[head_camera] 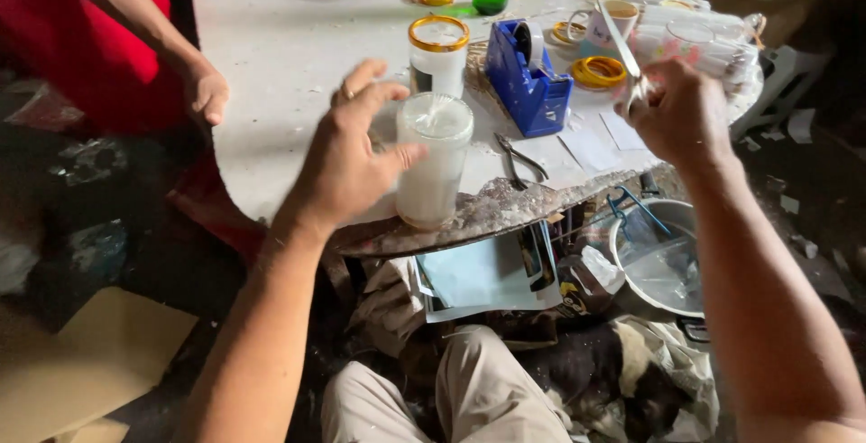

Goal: The person wraps a clear plastic film around a white cylindrical container with a gold rim, smoothing the film and securing it with tape. They repeat this process on a second identical cylinder, using a tape dispenser and scissors on the table.

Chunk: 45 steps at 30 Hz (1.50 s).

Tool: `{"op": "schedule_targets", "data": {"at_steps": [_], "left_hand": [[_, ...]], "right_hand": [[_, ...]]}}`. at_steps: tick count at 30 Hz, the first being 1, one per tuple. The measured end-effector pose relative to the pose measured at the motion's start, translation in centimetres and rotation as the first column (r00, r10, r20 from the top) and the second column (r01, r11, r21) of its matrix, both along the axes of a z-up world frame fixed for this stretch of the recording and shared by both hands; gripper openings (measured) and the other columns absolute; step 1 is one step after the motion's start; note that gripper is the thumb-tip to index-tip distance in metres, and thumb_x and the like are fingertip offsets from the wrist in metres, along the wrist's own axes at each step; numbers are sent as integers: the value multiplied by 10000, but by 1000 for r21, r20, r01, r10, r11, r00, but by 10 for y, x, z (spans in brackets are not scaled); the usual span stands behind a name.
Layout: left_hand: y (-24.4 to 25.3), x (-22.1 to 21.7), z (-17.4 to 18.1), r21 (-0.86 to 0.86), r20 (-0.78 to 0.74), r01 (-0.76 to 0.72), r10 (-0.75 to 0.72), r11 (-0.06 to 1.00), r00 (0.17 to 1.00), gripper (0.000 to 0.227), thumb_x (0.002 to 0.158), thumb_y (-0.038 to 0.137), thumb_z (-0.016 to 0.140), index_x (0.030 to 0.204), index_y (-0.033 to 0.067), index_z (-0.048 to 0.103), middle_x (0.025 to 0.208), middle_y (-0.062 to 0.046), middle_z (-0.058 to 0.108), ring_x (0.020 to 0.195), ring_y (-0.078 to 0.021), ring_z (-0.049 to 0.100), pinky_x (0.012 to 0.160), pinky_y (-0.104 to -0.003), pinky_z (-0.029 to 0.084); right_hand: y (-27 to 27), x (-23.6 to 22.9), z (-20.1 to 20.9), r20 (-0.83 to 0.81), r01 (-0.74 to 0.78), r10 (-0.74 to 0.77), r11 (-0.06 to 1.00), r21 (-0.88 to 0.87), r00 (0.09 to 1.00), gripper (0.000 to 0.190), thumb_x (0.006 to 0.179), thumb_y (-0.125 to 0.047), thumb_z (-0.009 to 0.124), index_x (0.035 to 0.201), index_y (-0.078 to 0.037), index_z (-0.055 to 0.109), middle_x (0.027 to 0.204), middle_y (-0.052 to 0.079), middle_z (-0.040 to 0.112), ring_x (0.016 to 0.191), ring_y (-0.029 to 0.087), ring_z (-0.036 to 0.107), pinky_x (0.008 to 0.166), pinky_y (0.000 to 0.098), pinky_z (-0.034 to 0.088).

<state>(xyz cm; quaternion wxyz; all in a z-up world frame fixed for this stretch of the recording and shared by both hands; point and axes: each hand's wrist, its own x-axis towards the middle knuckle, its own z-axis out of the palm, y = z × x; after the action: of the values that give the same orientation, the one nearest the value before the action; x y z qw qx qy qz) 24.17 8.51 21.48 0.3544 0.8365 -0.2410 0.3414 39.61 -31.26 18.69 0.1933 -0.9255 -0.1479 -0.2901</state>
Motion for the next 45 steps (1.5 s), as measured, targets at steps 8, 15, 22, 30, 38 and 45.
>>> {"op": "schedule_targets", "data": {"at_steps": [8,15,22,30,38,45], "left_hand": [[-28,21,-34,-210,-5,152,-157,966,988,565,745,98,878,1239,52,608,1473,-231,539,1380,-345,537,1178,-411,365],[-50,17,-41,-179,172,-25,56,983,983,558,766,214,939,1176,62,593,1333,-213,531,1236,-366,577,1090,-490,460],[-56,18,-44,-220,157,-59,95,974,983,533,784,217,918,1173,54,592,1324,-199,505,1292,-343,531,1149,-491,426],[-60,18,-47,-221,159,-110,147,969,976,573,774,231,930,1198,54,586,1333,-211,486,1283,-352,528,1126,-484,429],[-68,20,-49,-216,170,-189,227,958,959,582,780,287,926,1189,46,590,1312,-238,495,1237,-397,557,1032,-489,444],[-82,15,-49,-156,205,-336,363,929,909,582,849,371,889,1213,65,554,1330,-233,474,1201,-440,572,965,-534,442]], "right_hand": [[-4,15,-33,-463,201,-346,921,-334,816,253,799,-239,790,1050,-260,816,1047,67,769,958,294,698,726,462,580],[21,23,-8,-592,-44,-268,888,-458,760,229,797,-79,822,1002,-179,840,885,44,788,800,222,687,630,362,569],[48,92,-8,-106,-206,240,943,261,965,55,940,-56,726,923,-60,674,1006,110,751,914,231,726,755,362,611],[90,121,4,-351,-75,282,862,501,893,323,712,44,837,819,-174,624,809,-34,642,743,93,622,629,215,537],[44,-10,14,-247,-150,439,693,705,864,281,853,102,706,984,-121,595,968,3,594,869,102,637,794,242,662],[56,20,-28,-180,-221,423,736,639,888,518,964,-95,735,1450,-61,558,889,104,777,554,90,631,522,216,578]]}}
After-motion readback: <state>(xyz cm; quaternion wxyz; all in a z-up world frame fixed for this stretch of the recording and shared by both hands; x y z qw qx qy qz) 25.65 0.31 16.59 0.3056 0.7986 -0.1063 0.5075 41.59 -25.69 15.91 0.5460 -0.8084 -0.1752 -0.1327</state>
